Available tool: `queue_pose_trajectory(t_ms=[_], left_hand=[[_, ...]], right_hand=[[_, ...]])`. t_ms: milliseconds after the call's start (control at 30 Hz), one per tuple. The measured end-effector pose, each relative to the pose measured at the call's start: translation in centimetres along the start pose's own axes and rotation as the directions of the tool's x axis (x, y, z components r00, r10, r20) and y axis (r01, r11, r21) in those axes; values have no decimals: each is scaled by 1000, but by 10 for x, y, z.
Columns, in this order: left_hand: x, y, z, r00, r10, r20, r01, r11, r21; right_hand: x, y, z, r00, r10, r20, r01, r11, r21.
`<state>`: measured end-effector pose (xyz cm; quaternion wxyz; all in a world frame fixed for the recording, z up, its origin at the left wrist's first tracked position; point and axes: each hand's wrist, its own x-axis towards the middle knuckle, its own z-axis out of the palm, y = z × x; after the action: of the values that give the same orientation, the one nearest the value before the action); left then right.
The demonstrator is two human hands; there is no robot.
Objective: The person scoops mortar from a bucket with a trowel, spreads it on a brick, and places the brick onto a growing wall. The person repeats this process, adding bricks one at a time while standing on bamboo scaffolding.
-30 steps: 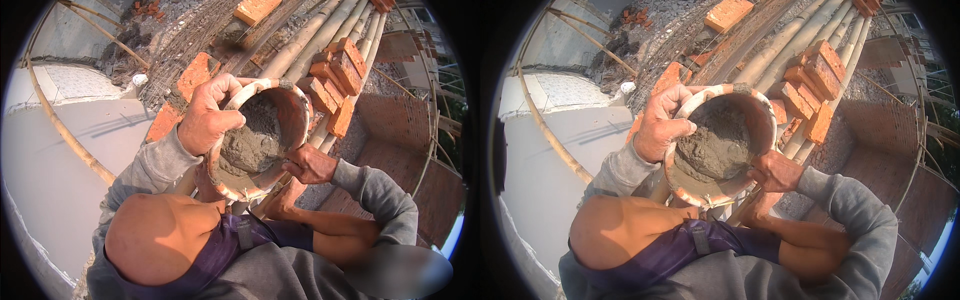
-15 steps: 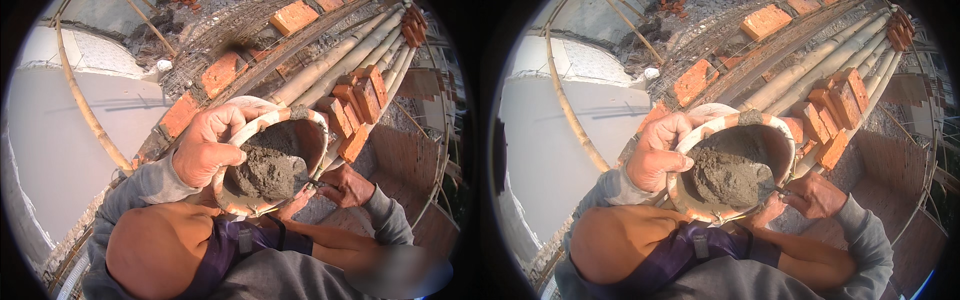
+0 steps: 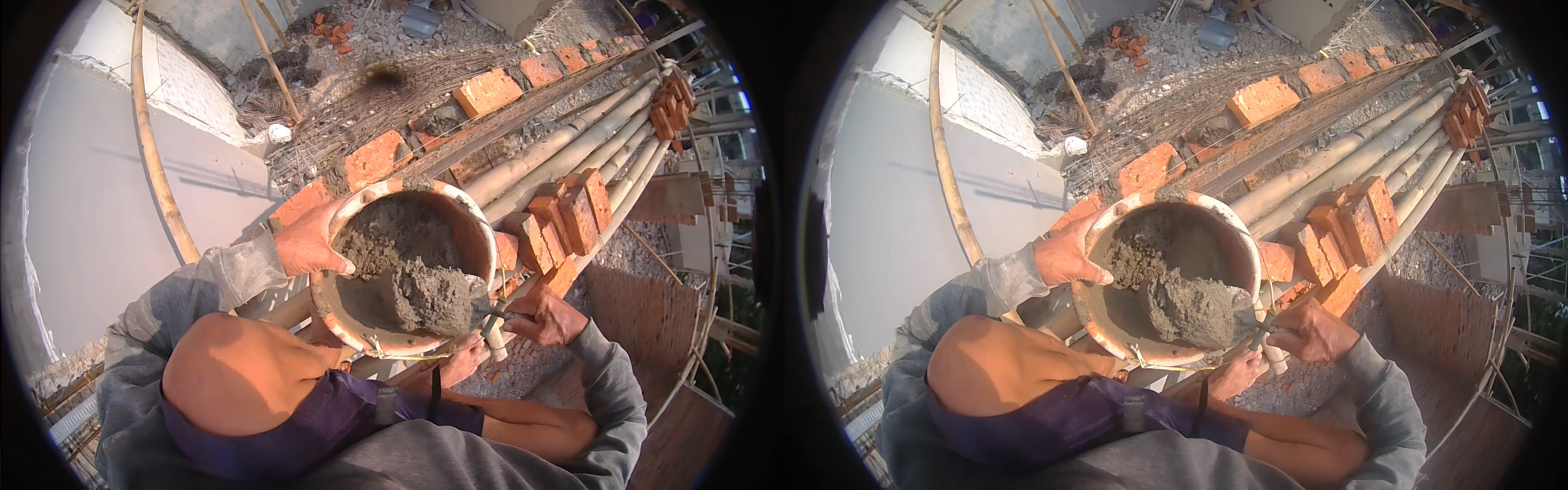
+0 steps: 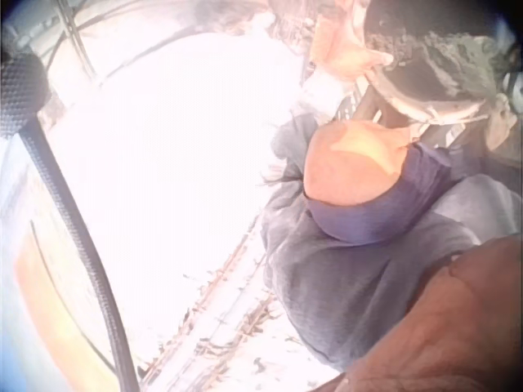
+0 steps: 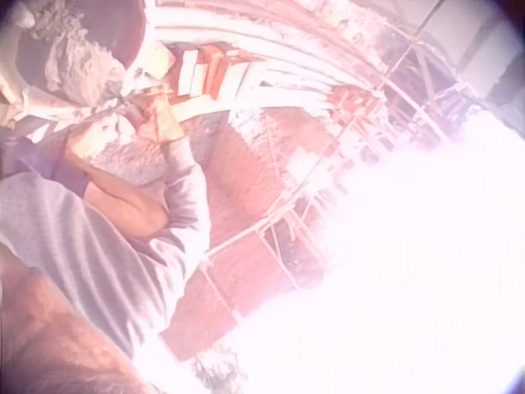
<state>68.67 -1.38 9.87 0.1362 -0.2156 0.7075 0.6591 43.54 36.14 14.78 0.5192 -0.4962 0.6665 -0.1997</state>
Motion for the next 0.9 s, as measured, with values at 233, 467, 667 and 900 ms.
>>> queue_pose_trajectory(t_ms=[233,467,667,900], left_hand=[[-41,-1,17,923,-358,-143,319,917,-239],[-22,20,10,937,-348,-12,347,930,120],[59,23,2,936,-172,306,79,952,295],[155,44,22,806,25,591,-337,840,424]], right_hand=[[2,12,-1,986,-151,-68,150,988,-24],[-17,14,-7,997,-59,-43,57,997,-47],[-31,4,-12,999,38,-21,-38,999,22],[-42,-35,-23,991,82,-106,-86,995,-43]])
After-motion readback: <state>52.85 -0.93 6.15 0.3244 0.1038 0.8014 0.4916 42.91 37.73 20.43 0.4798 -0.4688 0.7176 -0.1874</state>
